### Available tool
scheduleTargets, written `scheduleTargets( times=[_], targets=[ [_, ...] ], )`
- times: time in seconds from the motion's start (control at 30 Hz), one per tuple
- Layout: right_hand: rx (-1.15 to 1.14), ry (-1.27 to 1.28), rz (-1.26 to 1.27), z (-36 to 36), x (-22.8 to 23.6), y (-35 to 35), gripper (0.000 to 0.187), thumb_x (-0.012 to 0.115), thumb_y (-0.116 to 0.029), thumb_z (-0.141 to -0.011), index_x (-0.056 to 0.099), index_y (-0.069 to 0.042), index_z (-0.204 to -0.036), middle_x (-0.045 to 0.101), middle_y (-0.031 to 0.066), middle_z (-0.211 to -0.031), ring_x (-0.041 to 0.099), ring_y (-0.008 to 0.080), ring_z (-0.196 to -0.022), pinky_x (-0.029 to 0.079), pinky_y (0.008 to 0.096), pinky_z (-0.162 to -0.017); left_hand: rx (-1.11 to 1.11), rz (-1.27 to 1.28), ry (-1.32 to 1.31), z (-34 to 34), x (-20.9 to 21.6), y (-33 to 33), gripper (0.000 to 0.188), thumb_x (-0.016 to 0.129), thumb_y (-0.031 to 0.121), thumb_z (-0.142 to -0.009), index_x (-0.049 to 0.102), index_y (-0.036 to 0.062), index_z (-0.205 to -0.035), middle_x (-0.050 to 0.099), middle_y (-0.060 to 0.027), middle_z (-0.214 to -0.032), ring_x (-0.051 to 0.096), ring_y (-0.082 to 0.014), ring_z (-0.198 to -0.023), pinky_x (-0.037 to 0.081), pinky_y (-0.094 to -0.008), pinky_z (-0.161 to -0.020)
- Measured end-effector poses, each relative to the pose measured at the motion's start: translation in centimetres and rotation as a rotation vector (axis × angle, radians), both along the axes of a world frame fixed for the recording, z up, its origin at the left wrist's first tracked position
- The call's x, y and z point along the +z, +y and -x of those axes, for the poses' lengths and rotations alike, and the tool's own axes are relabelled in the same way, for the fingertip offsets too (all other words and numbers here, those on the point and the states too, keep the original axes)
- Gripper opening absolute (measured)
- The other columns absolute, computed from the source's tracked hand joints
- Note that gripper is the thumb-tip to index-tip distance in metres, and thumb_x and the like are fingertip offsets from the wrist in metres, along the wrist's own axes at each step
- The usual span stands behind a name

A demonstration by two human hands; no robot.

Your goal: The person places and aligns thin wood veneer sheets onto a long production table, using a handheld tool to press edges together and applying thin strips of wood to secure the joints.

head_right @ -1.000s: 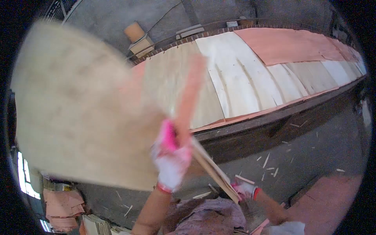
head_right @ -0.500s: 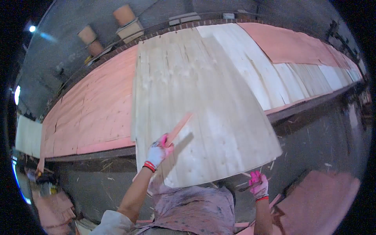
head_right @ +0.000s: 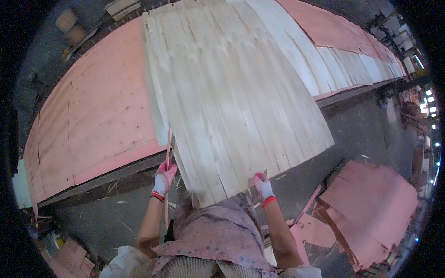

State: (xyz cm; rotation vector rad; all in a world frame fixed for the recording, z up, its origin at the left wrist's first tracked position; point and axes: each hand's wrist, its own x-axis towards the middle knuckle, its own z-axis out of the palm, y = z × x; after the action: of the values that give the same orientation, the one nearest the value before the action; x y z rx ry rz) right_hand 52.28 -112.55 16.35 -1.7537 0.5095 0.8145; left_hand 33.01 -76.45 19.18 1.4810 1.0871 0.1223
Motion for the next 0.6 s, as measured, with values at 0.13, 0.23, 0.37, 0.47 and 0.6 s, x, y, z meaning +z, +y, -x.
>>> scheduleTargets(
  times=[0.13, 0.23, 0.37, 0.47, 0.6],
  targets=[
    [-0.370, 0.073, -0.278, 1.3, 3.0, 1.3, 0.025, 0.068, -0.020, -0.083, 0.061, -0.011, -0.105, 0.061, -0.0011, -0.088, 0.053, 0.0123, -0.071, 0.039, 0.0257, -0.058, -0.141, -0.262, -0.012, -0.4, 0.9, -1.2, 0.045, 0.068, 0.029, -0.080, 0.054, -0.0009, -0.111, 0.062, -0.0139, -0.083, 0.061, -0.0247, -0.075, 0.049, -0.0328, -0.070],
    [-0.493, 0.116, -0.536, 3.4, 7.0, 2.4, 0.026, 0.064, -0.018, -0.084, 0.060, -0.012, -0.109, 0.060, 0.0006, -0.090, 0.054, 0.0147, -0.074, 0.042, 0.0286, -0.065, -0.090, -0.363, -0.044, 0.3, -2.1, -1.5, 0.048, 0.068, 0.029, -0.080, 0.051, -0.0010, -0.114, 0.062, -0.0152, -0.088, 0.061, -0.0234, -0.076, 0.049, -0.0332, -0.070],
    [-0.559, 0.033, -0.906, 7.0, 10.4, 3.3, 0.040, 0.056, -0.013, -0.087, 0.054, -0.011, -0.126, 0.059, 0.0060, -0.112, 0.055, 0.0236, -0.092, 0.047, 0.0389, -0.088, -0.019, -0.159, -0.145, -0.8, 0.7, -1.7, 0.043, 0.070, 0.026, -0.081, 0.051, -0.0035, -0.105, 0.059, -0.0078, -0.082, 0.052, -0.0162, -0.066, 0.045, -0.0320, -0.061],
    [-0.554, -0.042, -1.108, 9.9, 14.0, 5.3, 0.039, 0.057, -0.013, -0.087, 0.053, -0.009, -0.126, 0.058, 0.0047, -0.110, 0.056, 0.0211, -0.093, 0.047, 0.0387, -0.089, -0.112, -0.136, -0.115, 1.7, 3.2, 2.1, 0.029, 0.071, 0.027, -0.080, 0.057, 0.0026, -0.085, 0.055, -0.0010, -0.069, 0.048, -0.0115, -0.061, 0.041, -0.0296, -0.053],
    [-0.563, -0.090, -1.235, 12.2, 12.1, 4.7, 0.039, 0.059, -0.012, -0.088, 0.051, -0.013, -0.126, 0.059, 0.0034, -0.103, 0.057, 0.0212, -0.091, 0.048, 0.0356, -0.083, -0.098, 0.005, -0.118, 2.9, 8.3, 4.7, 0.028, 0.067, 0.024, -0.082, 0.061, -0.0006, -0.094, 0.061, -0.0037, -0.077, 0.059, -0.0149, -0.066, 0.051, -0.0296, -0.060]
  ],
)
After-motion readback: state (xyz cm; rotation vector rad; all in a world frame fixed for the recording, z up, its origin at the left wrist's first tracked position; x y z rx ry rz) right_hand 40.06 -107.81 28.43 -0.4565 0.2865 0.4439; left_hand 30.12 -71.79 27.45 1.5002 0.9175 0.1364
